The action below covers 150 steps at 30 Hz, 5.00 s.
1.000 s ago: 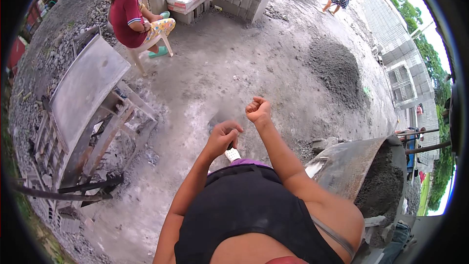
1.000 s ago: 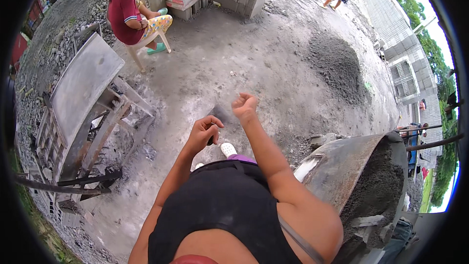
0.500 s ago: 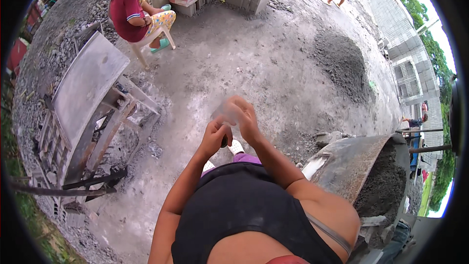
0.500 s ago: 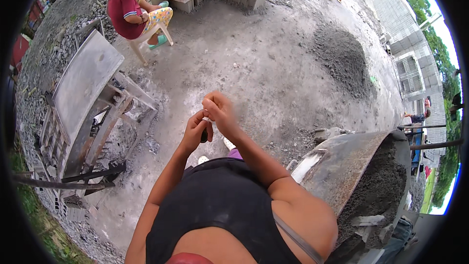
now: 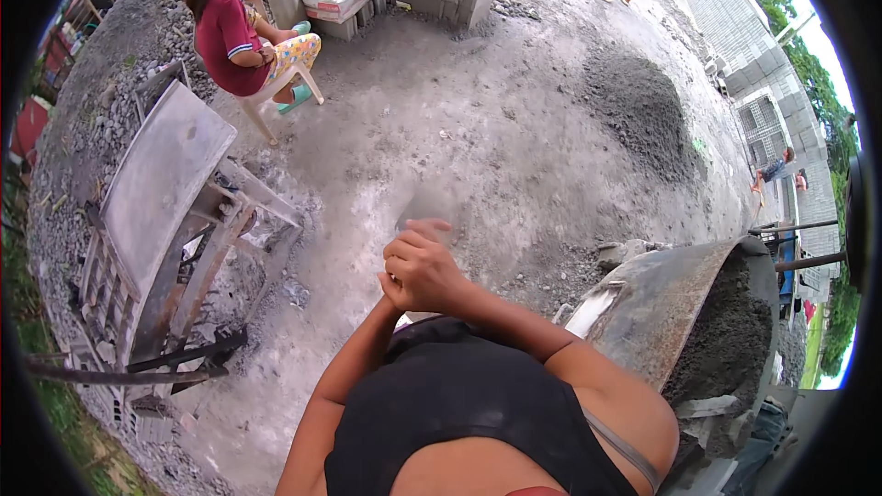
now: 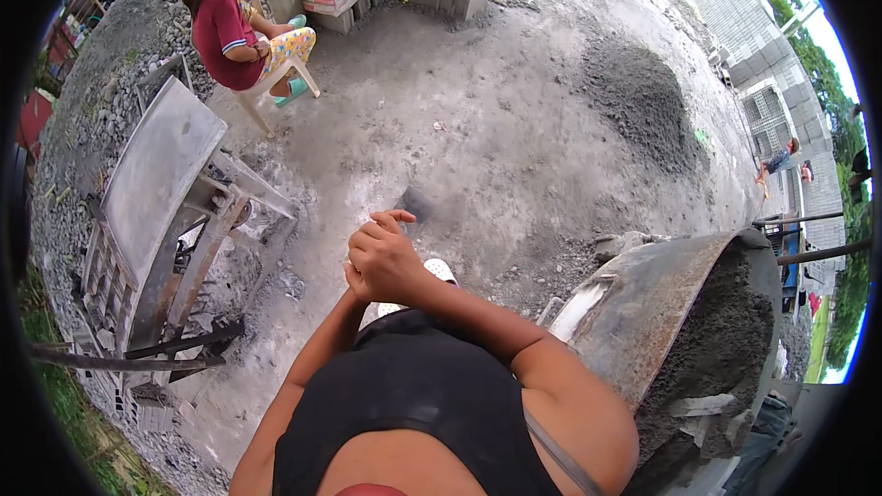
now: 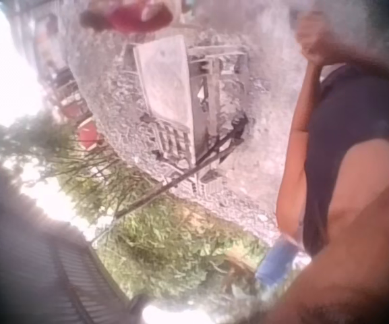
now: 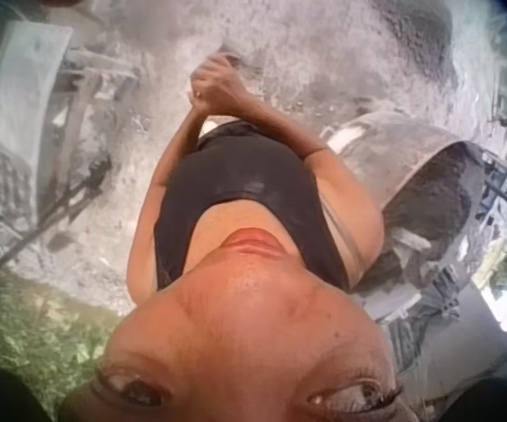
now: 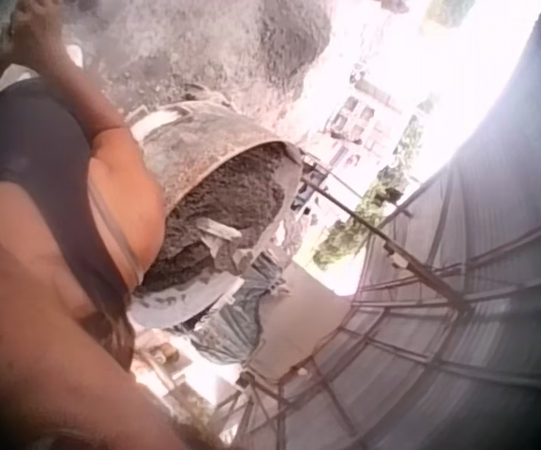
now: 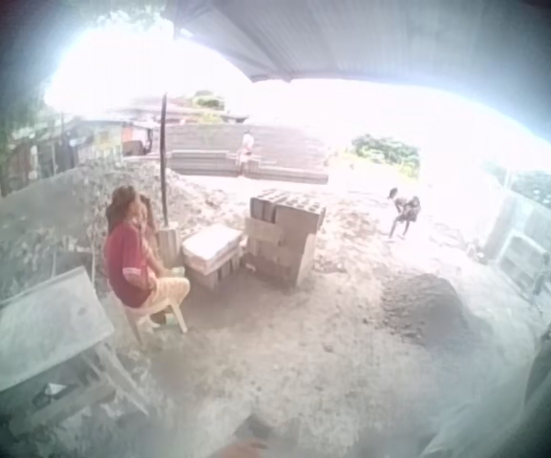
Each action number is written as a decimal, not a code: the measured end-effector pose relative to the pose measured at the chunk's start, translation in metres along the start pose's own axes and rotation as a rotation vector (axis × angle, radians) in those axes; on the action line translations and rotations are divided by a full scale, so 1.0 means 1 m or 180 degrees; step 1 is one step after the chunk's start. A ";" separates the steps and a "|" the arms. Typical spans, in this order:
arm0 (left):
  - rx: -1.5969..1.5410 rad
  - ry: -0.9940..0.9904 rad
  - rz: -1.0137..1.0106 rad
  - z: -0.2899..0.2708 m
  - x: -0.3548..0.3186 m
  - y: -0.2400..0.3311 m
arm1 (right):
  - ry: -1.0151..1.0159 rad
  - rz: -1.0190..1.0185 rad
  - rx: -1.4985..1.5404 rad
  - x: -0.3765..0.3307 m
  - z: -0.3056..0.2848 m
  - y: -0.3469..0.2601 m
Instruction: Stirring and scraping the inside of a cement mixer with a shovel.
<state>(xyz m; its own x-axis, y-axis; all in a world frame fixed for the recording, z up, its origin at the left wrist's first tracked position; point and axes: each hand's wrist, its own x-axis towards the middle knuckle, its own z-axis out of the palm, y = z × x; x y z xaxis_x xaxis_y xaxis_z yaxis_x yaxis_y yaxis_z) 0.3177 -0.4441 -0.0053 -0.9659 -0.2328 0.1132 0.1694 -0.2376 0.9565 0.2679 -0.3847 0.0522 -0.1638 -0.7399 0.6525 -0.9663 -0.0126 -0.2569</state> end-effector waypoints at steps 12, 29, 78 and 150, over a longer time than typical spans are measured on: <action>0.0519 0.0556 0.0537 0.006 -0.005 -0.021 | -0.1444 0.0679 0.0118 -0.007 0.000 -0.005; 0.0008 0.1163 0.0814 -0.070 -0.144 -0.022 | -0.0280 -0.0818 0.1840 -0.002 0.074 -0.122; 0.0729 0.3533 0.1565 -0.076 -0.169 0.029 | -0.1270 -0.1761 0.3476 0.034 0.115 -0.131; 0.0080 0.3558 0.0515 0.191 -0.369 -0.053 | -0.5291 -0.0717 0.2285 -0.260 0.023 -0.143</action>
<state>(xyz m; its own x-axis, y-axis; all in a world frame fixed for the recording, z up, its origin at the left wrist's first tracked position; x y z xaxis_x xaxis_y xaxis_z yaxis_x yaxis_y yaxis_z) 0.6276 -0.1658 -0.0467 -0.2137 -0.9753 -0.0558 0.2604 -0.1119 0.9590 0.4527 -0.2060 -0.0969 0.7210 -0.5027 -0.4769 -0.6035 -0.1173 -0.7887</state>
